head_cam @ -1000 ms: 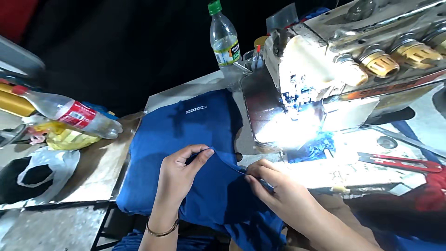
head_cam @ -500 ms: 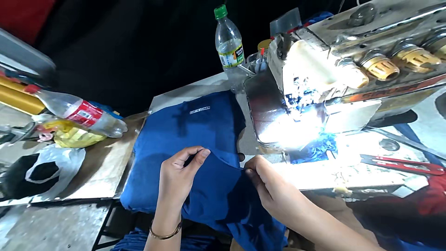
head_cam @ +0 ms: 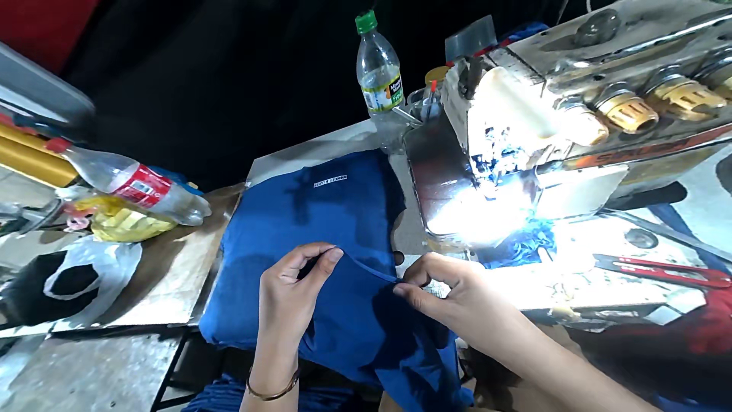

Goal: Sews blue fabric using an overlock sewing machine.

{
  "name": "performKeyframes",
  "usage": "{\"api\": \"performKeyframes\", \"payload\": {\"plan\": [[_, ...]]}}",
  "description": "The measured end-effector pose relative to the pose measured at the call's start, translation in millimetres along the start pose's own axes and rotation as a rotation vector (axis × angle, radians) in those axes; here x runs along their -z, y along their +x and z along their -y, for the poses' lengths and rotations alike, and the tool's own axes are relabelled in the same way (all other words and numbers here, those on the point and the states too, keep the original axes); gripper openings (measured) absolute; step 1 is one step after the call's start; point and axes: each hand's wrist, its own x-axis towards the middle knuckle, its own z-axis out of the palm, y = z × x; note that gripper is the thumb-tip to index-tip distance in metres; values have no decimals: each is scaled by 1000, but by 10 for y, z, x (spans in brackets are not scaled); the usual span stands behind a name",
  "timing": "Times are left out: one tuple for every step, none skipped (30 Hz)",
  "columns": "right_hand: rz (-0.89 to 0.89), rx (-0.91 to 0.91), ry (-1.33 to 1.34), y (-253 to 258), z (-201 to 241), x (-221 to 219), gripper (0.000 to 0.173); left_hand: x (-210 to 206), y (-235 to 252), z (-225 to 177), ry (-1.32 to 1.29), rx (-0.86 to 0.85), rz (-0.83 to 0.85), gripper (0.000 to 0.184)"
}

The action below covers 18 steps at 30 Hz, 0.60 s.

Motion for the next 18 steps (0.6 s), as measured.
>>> {"api": "performKeyframes", "payload": {"plan": [[9,-77,-15,12,54,0,13,4,-16,3,25,-2,-6,13],[24,-137,-28,26,120,-19,12,22,-41,2,77,-5,-16,14],[65,-168,-37,40,185,-32,12,49,-69,-8,157,-15,-20,16],[128,-185,-35,60,258,-28,18,78,-87,-36,229,-23,-10,19],[216,-203,-18,96,327,-1,28,107,-81,-75,262,-30,26,22],[311,-224,-6,143,390,47,36,129,-39,-109,253,-58,82,24],[377,-212,3,186,448,98,38,138,46,-124,219,-119,137,23],[403,-168,16,222,495,139,35,136,170,-152,174,-193,188,22],[404,-120,28,252,535,180,32,125,326,-222,139,-253,244,21],[398,-101,40,285,589,242,30,98,499,-353,130,-281,300,20],[383,-117,50,317,656,331,29,47,670,-520,152,-273,359,20],[352,-144,64,330,716,436,27,-40,831,-641,169,-246,399,20],[306,-170,70,326,752,545,26,-169,983,-694,175,-211,422,19],[243,-187,66,306,745,638,25,-341,1114,-692,176,-179,437,17],[172,-203,44,271,692,710,23,-537,1215,-641,182,-150,468,13],[108,-232,-2,222,613,766,23,-747,1271,-564,185,-137,505,9],[54,-268,-62,165,518,814,25,-951,1288,-510,192,-122,558,8],[23,-298,-110,100,399,850,26,-1139,1274,-442,231,-181,582,8]]}}
